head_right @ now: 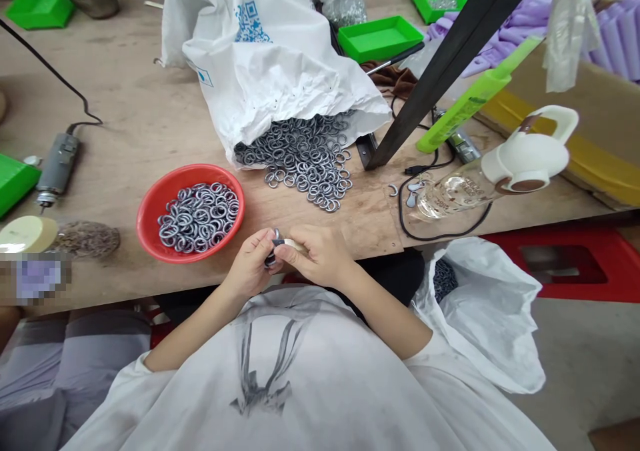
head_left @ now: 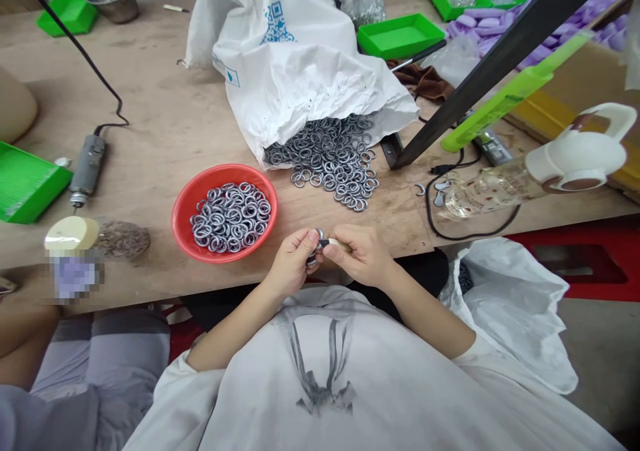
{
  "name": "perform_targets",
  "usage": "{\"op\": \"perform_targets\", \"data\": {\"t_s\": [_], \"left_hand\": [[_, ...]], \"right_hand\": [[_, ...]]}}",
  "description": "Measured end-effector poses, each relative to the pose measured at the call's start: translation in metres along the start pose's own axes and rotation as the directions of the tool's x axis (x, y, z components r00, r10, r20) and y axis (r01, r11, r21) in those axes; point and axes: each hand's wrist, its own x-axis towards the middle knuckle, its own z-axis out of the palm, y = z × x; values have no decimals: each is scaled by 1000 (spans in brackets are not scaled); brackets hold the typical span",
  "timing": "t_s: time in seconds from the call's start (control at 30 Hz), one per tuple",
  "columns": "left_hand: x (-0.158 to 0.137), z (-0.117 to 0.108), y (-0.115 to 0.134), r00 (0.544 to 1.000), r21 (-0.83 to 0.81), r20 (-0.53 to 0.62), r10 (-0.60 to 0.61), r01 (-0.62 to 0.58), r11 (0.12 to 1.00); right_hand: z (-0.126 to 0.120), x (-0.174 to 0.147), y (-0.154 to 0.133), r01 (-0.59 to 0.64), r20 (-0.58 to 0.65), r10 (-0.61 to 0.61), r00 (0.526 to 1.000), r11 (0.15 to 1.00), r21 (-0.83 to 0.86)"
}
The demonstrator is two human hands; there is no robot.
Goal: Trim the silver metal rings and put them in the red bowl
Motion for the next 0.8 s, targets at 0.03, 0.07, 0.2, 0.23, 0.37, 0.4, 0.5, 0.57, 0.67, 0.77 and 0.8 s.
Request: {"op": "perform_targets", "data": {"t_s": [0.03, 0.07, 0.2, 0.23, 0.37, 0.4, 0.5, 0.57, 0.67, 0.77, 0.8], "left_hand": [[0, -1, -1, 1000, 9, 7, -1, 1, 1000], [-1, -1, -3, 1000, 27, 21, 1, -2, 1000], [-10, -2, 2, 977, 270, 215, 10, -69, 960], [-14, -2, 8, 963, 363, 267, 23, -122, 924], [-21, -15, 51, 902, 813, 187, 388, -364, 454], [-20, -23, 62, 857, 926, 137, 497, -289, 243], [-13, -52, 84, 806, 968, 107, 582, 49, -246], [-8, -68, 87, 814, 914, 82, 575, 169, -369], [-8, -70, 82, 765, 913, 151, 626, 135, -385], [-13, -49, 70, 613, 921, 387, 689, -215, -325], [-14, -39, 64, 574, 896, 439, 691, -343, -284]], "right_hand": [[0, 0, -1, 4, 17, -4, 1000, 1000, 10], [1, 0, 0, 0, 34, 0, 999, 1000, 21], [0, 4, 19, -155, 11, 155, 988, 988, 9], [-2, 6, 27, -226, -23, 226, 974, 974, -20], [-8, 19, 56, -464, -171, 433, 885, 848, -257], [-8, 24, 59, -482, -192, 442, 876, 812, -328], [-5, 42, 64, -474, -172, 457, 873, 707, -525], [0, 55, 66, -440, -123, 480, 869, 636, -634], [5, 70, 71, -397, -83, 503, 860, 559, -728], [3, 74, 75, -419, -99, 496, 862, 591, -690], [2, 73, 74, -446, -117, 483, 868, 652, -612]]}}
